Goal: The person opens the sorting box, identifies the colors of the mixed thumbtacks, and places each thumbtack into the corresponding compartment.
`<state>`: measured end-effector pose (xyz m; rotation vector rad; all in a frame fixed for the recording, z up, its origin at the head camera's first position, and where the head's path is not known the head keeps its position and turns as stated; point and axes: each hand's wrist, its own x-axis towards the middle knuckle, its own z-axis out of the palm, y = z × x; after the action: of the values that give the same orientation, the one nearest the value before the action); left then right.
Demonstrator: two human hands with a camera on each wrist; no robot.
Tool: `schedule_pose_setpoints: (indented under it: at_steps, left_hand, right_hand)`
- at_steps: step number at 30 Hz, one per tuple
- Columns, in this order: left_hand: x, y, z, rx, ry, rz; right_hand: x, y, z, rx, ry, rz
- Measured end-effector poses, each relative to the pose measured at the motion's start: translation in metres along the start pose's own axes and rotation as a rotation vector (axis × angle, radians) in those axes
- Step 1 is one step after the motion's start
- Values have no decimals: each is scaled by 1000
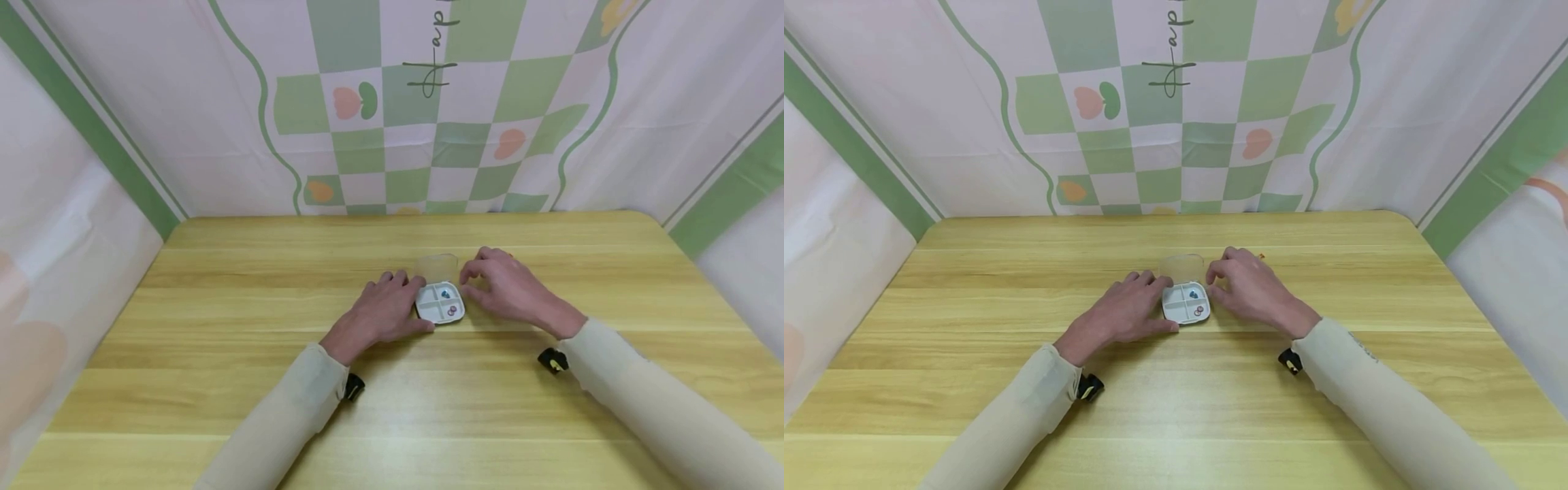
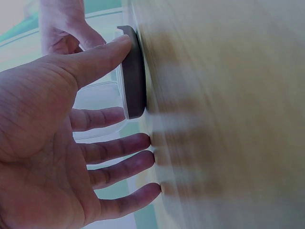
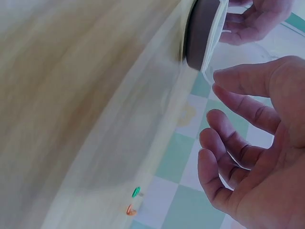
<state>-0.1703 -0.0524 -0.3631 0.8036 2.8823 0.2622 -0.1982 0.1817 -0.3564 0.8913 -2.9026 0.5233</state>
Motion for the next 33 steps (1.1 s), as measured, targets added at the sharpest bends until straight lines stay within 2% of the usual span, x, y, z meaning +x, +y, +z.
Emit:
schedule_pose_setpoints:
  at_steps: [33]
  left_hand:
    - [-1, 1, -1, -5, -11, -2]
  right_hand:
    - [-5, 29, -19, -22, 8, 99]
